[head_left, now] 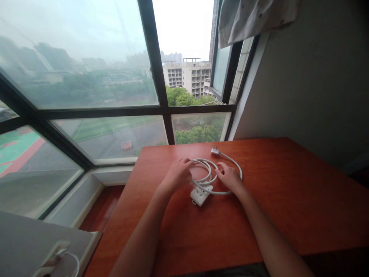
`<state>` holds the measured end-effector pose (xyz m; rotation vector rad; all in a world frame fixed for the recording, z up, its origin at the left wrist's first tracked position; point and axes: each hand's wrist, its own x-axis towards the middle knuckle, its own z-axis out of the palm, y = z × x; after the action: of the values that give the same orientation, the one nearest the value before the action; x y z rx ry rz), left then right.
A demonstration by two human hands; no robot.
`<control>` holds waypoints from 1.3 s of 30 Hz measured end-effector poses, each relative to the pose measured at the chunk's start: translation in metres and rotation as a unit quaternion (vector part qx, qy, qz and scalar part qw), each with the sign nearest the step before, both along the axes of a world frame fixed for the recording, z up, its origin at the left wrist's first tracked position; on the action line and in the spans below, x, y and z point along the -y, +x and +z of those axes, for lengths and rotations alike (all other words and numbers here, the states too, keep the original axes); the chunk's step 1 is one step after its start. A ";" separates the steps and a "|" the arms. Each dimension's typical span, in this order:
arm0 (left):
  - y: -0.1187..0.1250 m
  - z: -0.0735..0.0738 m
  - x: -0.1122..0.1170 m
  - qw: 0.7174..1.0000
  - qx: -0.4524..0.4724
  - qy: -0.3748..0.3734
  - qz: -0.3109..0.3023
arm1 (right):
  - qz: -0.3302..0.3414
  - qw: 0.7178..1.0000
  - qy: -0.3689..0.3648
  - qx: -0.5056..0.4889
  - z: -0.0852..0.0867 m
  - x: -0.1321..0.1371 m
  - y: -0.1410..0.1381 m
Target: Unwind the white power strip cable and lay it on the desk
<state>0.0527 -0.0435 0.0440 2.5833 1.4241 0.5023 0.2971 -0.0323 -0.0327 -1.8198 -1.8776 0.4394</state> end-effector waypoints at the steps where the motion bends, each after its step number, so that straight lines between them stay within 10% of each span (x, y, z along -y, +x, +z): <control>1: 0.003 0.003 0.003 0.998 0.011 -0.011 -0.058 | 0.002 1.000 0.001 -0.002 0.000 0.000 0.000; 4: 0.010 0.005 0.008 0.990 0.013 -0.048 -0.133 | 0.004 1.000 0.004 -0.010 -0.001 0.000 -0.001; 22: 0.014 -0.002 0.013 0.980 -0.078 -0.142 -0.113 | 0.044 0.988 0.142 -0.047 0.001 0.000 -0.001; 31: 0.025 -0.015 0.022 0.981 -0.127 -0.102 -0.107 | 0.277 0.935 0.197 -0.103 0.008 0.006 -0.009; 39: 0.029 -0.012 0.024 0.986 -0.130 -0.061 -0.083 | 0.294 0.942 0.154 -0.058 0.013 0.014 -0.014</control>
<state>0.0817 -0.0680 0.0323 2.7119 1.2465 0.0550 0.2834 -0.0458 -0.0197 -0.9935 -2.2384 0.4091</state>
